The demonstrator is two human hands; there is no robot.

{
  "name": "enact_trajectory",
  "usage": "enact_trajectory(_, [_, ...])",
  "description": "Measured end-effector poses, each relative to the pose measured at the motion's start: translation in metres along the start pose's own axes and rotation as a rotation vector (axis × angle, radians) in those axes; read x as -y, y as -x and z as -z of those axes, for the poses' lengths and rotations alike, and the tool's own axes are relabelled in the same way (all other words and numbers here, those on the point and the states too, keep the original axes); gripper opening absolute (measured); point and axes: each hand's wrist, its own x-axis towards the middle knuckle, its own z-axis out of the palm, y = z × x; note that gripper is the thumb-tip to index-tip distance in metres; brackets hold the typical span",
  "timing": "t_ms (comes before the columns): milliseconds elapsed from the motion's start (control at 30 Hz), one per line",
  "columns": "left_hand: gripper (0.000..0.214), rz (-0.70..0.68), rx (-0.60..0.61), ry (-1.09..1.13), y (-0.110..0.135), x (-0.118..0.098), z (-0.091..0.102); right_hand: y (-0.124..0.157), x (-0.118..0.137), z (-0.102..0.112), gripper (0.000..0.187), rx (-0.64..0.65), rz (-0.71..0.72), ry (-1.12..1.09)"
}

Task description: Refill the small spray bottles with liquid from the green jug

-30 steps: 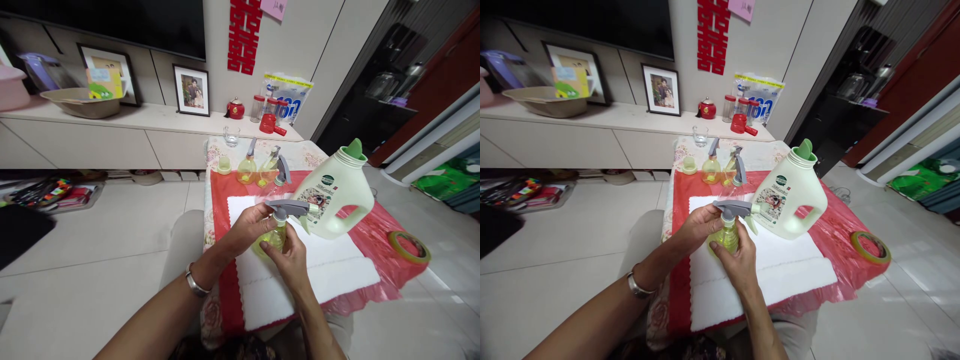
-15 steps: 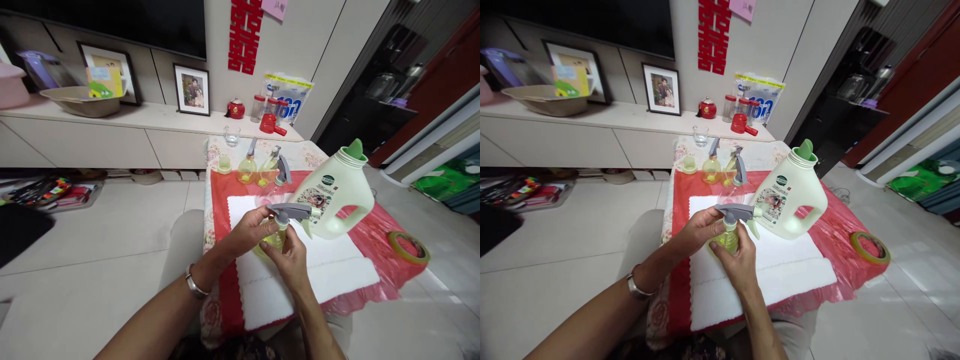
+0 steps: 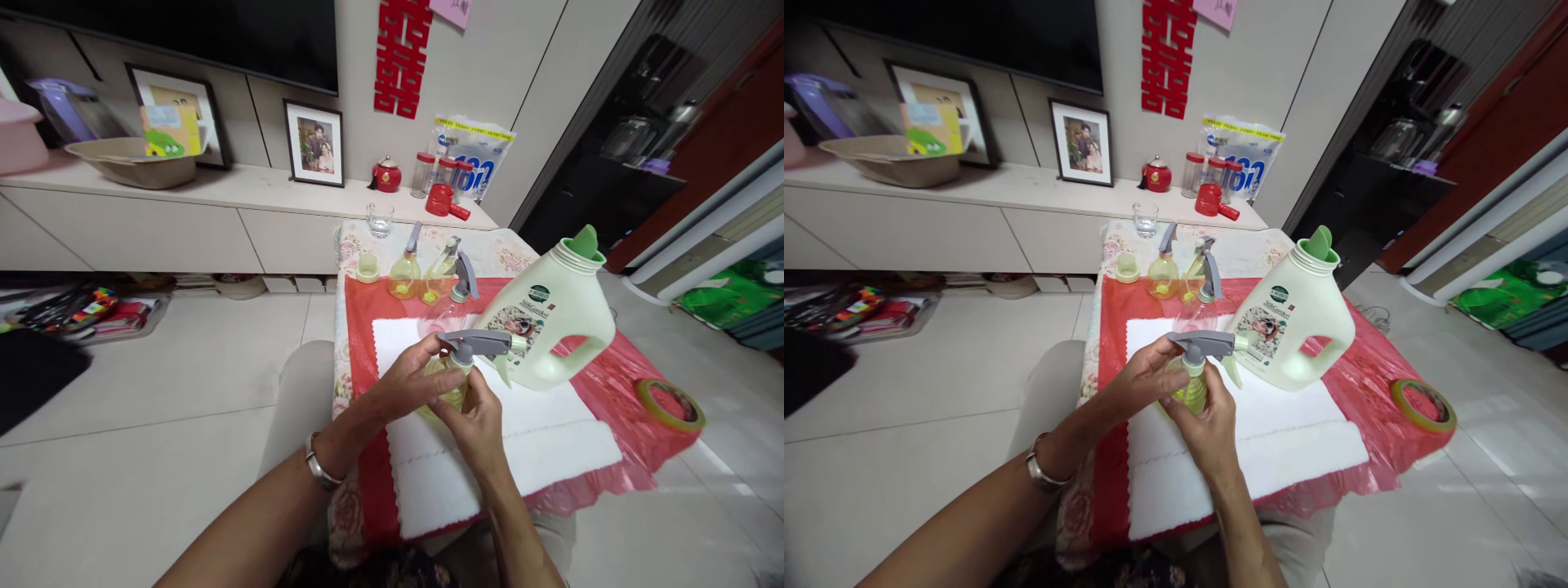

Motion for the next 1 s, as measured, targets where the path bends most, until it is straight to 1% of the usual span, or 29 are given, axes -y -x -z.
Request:
enact_trajectory(133, [0.049,0.02,-0.066,0.019,-0.0028,0.0061,-0.0033,-0.0009,0.0008,0.0002,0.054,-0.006,0.005,0.008])
enact_trajectory(233, [0.045,0.037,-0.089,0.007,-0.004,0.0058,-0.0056,-0.0008,0.0017,0.0008,0.049,-0.005,0.003,0.018])
enact_trajectory(367, [0.039,0.018,-0.086,-0.044,-0.004,0.0005,-0.0064,0.0007,0.0001,0.0018,0.041,-0.021,-0.017,0.033])
enact_trajectory(467, [0.034,-0.012,-0.066,-0.061,-0.0042,-0.0008,-0.0063,0.0026,-0.0035,0.0017,0.045,-0.052,-0.046,0.039])
enact_trajectory(567, [0.037,-0.038,-0.081,-0.019,-0.0042,0.0006,-0.0062,0.0042,-0.0061,0.001,0.048,-0.065,-0.068,0.033])
enact_trajectory(667, [0.039,-0.02,-0.096,-0.027,-0.0031,0.0016,-0.005,0.0045,-0.0064,0.0008,0.048,-0.062,-0.074,0.029])
enact_trajectory(800, [0.041,0.029,-0.078,-0.04,-0.0017,0.0016,-0.0012,0.0037,-0.0048,0.0026,0.052,-0.065,-0.068,0.039])
enact_trajectory(900, [0.04,0.026,-0.067,-0.045,-0.0018,0.0037,0.0013,0.0036,-0.0051,0.0037,0.053,-0.062,-0.065,0.044])
enact_trajectory(1000, [0.046,0.018,-0.08,-0.058,-0.0029,0.007,0.0015,0.0044,-0.007,0.0027,0.05,-0.059,-0.065,0.041])
